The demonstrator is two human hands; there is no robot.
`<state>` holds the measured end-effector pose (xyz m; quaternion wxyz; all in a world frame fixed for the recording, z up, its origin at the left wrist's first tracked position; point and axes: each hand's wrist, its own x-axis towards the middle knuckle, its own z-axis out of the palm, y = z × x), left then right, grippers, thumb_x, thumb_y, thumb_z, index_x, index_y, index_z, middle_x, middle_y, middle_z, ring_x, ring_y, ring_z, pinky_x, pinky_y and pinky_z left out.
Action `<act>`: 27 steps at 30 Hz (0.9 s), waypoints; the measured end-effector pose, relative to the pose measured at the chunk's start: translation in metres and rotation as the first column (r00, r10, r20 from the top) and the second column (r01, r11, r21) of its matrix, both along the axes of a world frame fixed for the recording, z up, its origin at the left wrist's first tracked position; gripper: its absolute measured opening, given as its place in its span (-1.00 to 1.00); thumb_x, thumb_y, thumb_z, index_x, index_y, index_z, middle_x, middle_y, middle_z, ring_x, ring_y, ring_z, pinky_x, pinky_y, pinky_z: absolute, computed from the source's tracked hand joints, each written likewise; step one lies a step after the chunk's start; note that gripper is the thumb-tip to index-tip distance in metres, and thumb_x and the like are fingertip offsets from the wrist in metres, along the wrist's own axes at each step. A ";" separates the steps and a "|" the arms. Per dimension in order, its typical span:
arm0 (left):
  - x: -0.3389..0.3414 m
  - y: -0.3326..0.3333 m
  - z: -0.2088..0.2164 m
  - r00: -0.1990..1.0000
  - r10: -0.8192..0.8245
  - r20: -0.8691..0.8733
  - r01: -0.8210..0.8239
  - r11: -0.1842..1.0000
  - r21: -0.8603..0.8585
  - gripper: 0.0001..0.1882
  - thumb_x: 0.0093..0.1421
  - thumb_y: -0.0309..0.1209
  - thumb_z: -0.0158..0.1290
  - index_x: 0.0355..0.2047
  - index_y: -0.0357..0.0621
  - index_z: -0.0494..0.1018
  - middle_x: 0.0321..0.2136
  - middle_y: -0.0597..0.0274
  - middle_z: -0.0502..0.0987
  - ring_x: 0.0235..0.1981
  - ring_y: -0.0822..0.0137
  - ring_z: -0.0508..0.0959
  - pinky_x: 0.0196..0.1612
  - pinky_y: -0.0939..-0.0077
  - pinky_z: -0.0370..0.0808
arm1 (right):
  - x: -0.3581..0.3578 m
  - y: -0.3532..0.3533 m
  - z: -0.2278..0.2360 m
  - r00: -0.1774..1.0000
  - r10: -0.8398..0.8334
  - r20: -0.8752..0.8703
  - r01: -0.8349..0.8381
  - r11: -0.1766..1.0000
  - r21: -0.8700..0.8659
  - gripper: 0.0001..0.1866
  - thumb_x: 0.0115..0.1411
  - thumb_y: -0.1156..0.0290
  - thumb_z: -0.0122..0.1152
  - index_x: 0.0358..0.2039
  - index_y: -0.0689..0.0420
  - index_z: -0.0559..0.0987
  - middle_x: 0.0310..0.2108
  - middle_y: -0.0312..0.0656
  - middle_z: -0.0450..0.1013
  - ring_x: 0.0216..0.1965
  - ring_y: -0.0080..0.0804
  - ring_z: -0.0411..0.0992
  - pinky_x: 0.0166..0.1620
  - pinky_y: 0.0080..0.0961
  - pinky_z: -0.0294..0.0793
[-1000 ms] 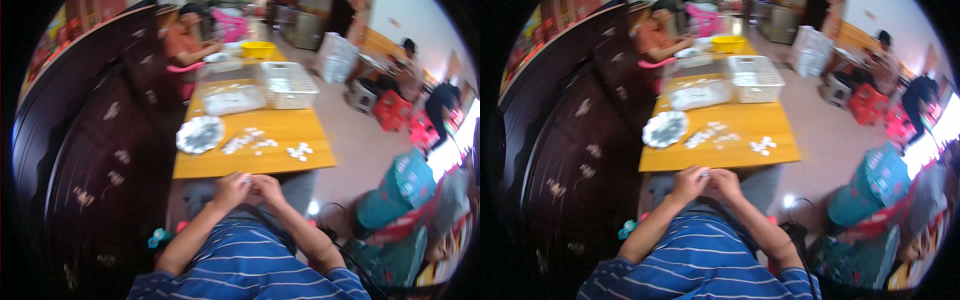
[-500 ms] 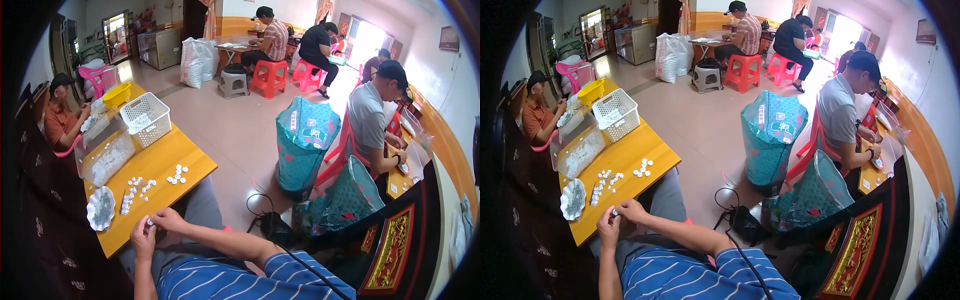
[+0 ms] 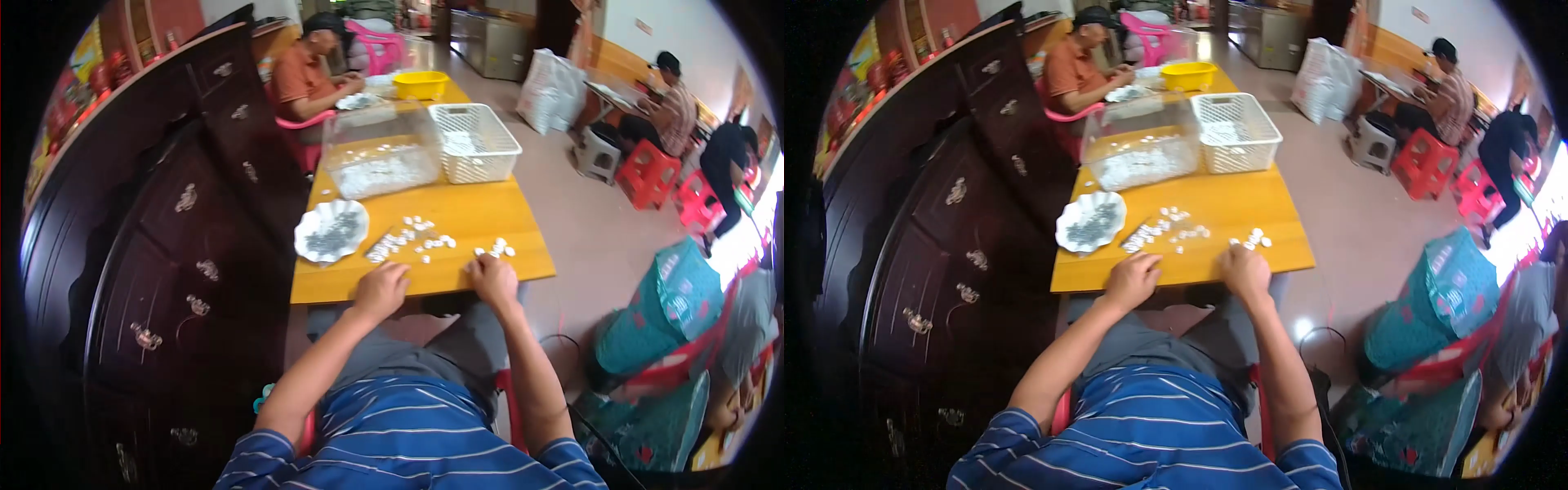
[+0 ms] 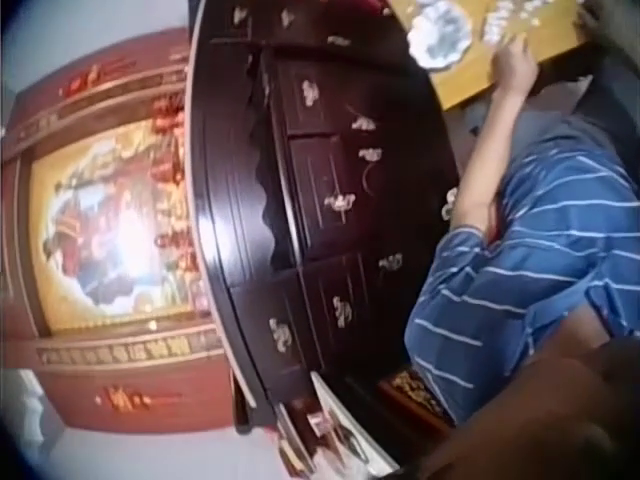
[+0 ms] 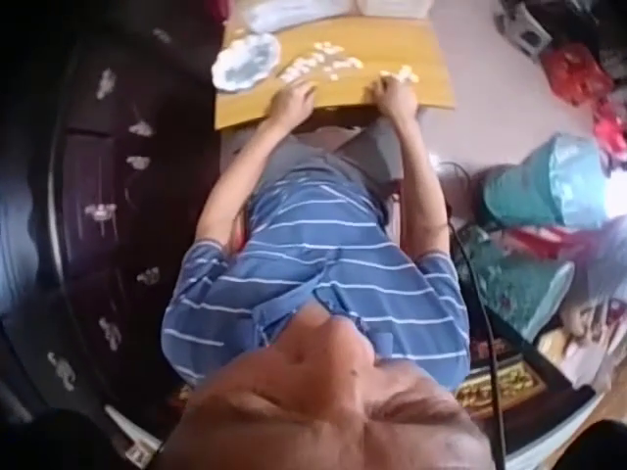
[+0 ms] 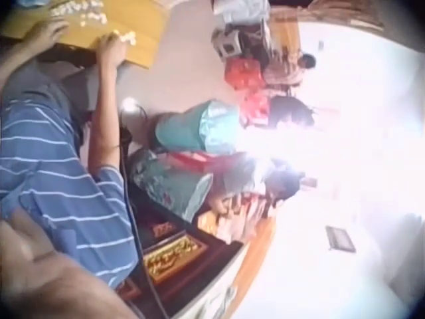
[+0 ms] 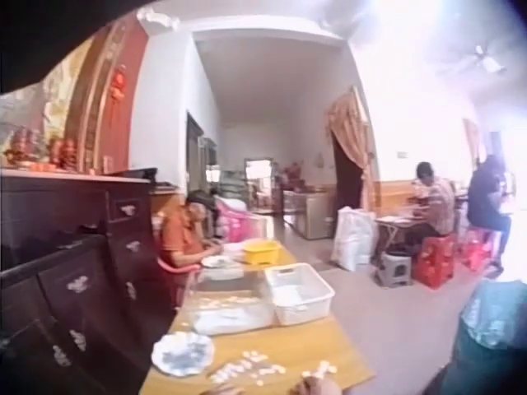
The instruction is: Manually assembling small white plastic components by inserting tiny metal pins into them.
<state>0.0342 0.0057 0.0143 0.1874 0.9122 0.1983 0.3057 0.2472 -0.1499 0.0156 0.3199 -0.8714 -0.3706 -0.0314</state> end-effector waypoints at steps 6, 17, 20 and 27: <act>0.017 0.013 0.006 0.995 0.071 -0.065 -0.073 0.997 -0.025 -0.65 0.23 -0.36 0.16 0.03 -0.10 0.54 -0.17 0.02 0.61 -0.17 -0.09 0.64 -0.13 0.05 0.58 | 0.007 0.011 -0.001 0.999 -0.046 0.007 0.046 0.999 0.025 -0.71 0.22 0.14 0.27 -0.38 0.11 0.72 -0.41 0.08 0.62 -0.33 0.16 0.61 -0.19 -0.01 0.59; 0.049 0.039 -0.001 0.982 0.084 -0.172 -0.086 0.996 -0.008 -0.63 0.30 -0.46 -0.08 0.10 -0.07 0.49 -0.19 -0.18 0.61 -0.13 -0.21 0.61 -0.11 -0.07 0.54 | 0.020 0.010 -0.004 0.996 -0.090 -0.007 0.090 0.993 0.072 -0.72 0.21 0.16 0.24 -0.32 0.10 0.72 -0.38 0.05 0.64 -0.29 0.11 0.62 -0.18 -0.03 0.59; 0.055 0.042 -0.002 0.972 0.072 -0.222 -0.063 0.997 0.050 -0.60 0.28 -0.46 -0.08 0.12 -0.08 0.50 -0.22 -0.10 0.63 -0.17 -0.12 0.65 -0.14 -0.03 0.59 | 0.018 0.008 -0.006 0.997 -0.082 0.004 0.080 0.980 0.183 -0.74 0.22 0.20 0.26 -0.33 0.14 0.70 -0.42 0.02 0.63 -0.37 0.00 0.61 -0.23 -0.12 0.58; 0.056 0.046 -0.009 0.973 0.025 -0.230 -0.001 0.995 0.104 -0.63 0.30 -0.48 -0.14 0.07 -0.07 0.49 -0.27 -0.15 0.61 -0.22 -0.21 0.63 -0.18 -0.09 0.55 | -0.018 0.000 0.067 0.957 0.244 -0.158 -0.085 0.755 0.650 -0.82 0.34 0.43 0.26 -0.36 0.28 0.59 -0.57 -0.31 0.47 -0.53 -0.65 0.40 -0.38 -0.63 0.42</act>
